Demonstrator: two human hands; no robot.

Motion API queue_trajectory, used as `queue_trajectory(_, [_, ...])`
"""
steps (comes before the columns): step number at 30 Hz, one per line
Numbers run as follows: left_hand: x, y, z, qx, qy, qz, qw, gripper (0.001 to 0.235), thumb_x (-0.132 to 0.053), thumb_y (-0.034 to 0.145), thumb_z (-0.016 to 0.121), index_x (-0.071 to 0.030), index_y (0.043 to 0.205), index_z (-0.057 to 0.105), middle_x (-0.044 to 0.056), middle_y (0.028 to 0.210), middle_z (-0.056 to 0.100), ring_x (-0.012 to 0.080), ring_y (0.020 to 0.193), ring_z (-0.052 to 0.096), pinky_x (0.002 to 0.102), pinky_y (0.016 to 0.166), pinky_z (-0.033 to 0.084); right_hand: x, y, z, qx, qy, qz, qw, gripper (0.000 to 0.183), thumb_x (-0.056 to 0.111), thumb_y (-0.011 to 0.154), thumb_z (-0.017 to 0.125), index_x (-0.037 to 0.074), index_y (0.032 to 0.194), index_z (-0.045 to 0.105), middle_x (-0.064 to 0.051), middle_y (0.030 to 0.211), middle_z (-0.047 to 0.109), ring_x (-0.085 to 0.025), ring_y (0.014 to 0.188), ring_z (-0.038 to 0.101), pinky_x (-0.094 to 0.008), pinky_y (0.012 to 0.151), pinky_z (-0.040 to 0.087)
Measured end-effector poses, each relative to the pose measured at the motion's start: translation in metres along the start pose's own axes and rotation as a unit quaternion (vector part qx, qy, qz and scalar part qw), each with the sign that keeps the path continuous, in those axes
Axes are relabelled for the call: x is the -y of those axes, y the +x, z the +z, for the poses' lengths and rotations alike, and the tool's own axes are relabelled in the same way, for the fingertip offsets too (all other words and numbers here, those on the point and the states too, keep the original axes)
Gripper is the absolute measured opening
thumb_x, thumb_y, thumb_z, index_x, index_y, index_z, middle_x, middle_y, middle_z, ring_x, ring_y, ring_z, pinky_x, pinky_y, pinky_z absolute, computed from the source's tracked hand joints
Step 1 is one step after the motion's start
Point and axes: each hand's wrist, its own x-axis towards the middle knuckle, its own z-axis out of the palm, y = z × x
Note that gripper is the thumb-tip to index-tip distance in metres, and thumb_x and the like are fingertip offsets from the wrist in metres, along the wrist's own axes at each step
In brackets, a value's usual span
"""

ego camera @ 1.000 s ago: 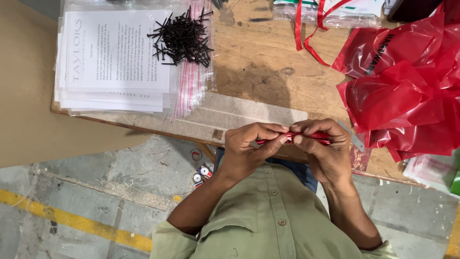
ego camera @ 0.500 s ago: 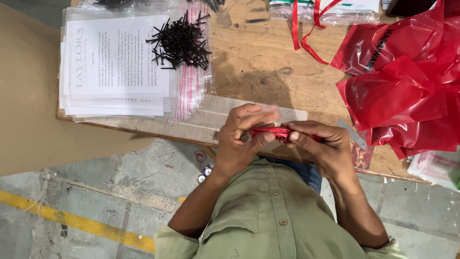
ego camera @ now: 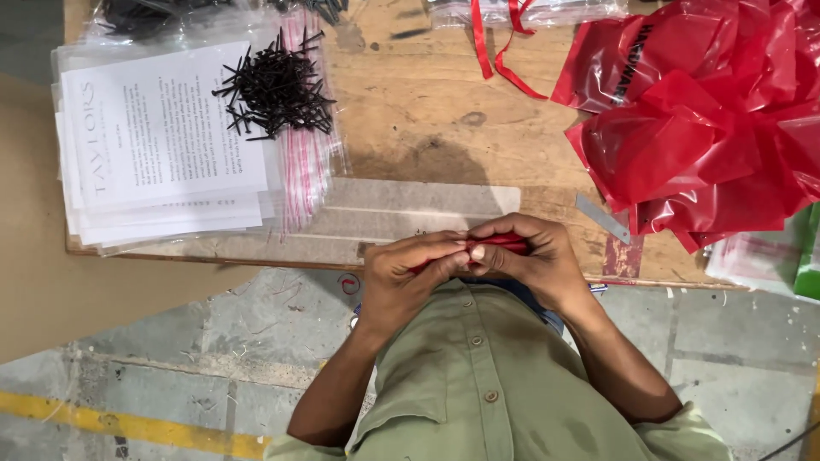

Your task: Packaging hardware components into red plastic bags using ribbons.

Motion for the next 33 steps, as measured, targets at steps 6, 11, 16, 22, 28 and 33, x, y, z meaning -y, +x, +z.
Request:
queue_trajectory(6, [0.008, -0.010, 0.000, -0.079, 0.001, 0.010, 0.997, 0.016, 0.000, 0.094, 0.077, -0.001, 0.110, 0.077, 0.014, 0.113, 0.078, 0.0174, 0.101, 0.077, 0.029, 0.089, 0.064, 0.004, 0.014, 0.006, 0.051, -0.101, -0.076, 0.991, 0.018, 0.003, 0.092, 0.074, -0.004, 0.109, 0.074, -0.013, 0.108, 0.074, -0.016, 0.091, 0.073, -0.027, 0.079, 0.063])
queue_trajectory(11, [0.025, -0.036, -0.002, -0.149, -0.107, -0.064, 0.981, 0.018, -0.002, 0.097, 0.076, -0.001, 0.115, 0.076, 0.013, 0.111, 0.078, 0.0131, 0.100, 0.074, 0.027, 0.089, 0.062, -0.004, 0.018, 0.023, 0.098, -0.134, -0.117, 0.979, 0.013, -0.002, 0.095, 0.073, -0.005, 0.107, 0.073, -0.015, 0.118, 0.068, -0.019, 0.105, 0.068, -0.030, 0.089, 0.059])
queue_trajectory(16, [0.009, -0.067, -0.038, -0.201, -0.079, -0.095, 0.972, 0.022, -0.004, 0.096, 0.077, -0.002, 0.118, 0.075, 0.008, 0.110, 0.079, 0.0105, 0.100, 0.073, 0.025, 0.091, 0.062, -0.020, 0.022, 0.059, 0.137, -0.049, 0.015, 0.989, 0.014, -0.001, 0.099, 0.068, -0.005, 0.112, 0.070, -0.015, 0.119, 0.066, -0.024, 0.102, 0.070, -0.041, 0.089, 0.062])
queue_trajectory(22, [-0.010, -0.131, -0.137, -0.388, -0.040, -0.099, 0.915, 0.026, 0.000, 0.090, 0.079, -0.003, 0.115, 0.076, 0.009, 0.097, 0.081, 0.0124, 0.075, 0.072, 0.030, 0.063, 0.057, -0.048, 0.033, 0.103, 0.352, -0.093, 0.038, 0.931, 0.057, 0.015, 0.099, 0.065, 0.003, 0.150, 0.043, -0.016, 0.134, 0.064, -0.026, 0.116, 0.069, -0.042, 0.101, 0.057])
queue_trajectory(28, [-0.023, -0.183, -0.174, -0.537, -0.014, 0.094, 0.838, 0.029, 0.010, 0.095, 0.081, 0.002, 0.122, 0.071, 0.016, 0.112, 0.078, 0.0189, 0.101, 0.077, 0.033, 0.095, 0.063, -0.184, 0.069, 0.127, 0.402, -0.238, 0.215, 0.858, 0.079, 0.023, 0.094, 0.070, 0.009, 0.161, 0.030, -0.012, 0.106, 0.070, -0.018, 0.092, 0.069, -0.033, 0.078, 0.058])
queue_trajectory(33, [-0.020, -0.202, -0.181, -0.544, -0.010, 0.061, 0.837, 0.028, 0.008, 0.095, 0.080, 0.004, 0.121, 0.070, 0.016, 0.111, 0.078, 0.0174, 0.103, 0.076, 0.031, 0.097, 0.062, -0.256, 0.100, 0.144, 0.335, -0.337, 0.041, 0.879, 0.090, 0.016, 0.093, 0.071, 0.007, 0.164, 0.017, -0.015, 0.087, 0.069, -0.023, 0.076, 0.067, -0.037, 0.066, 0.054])
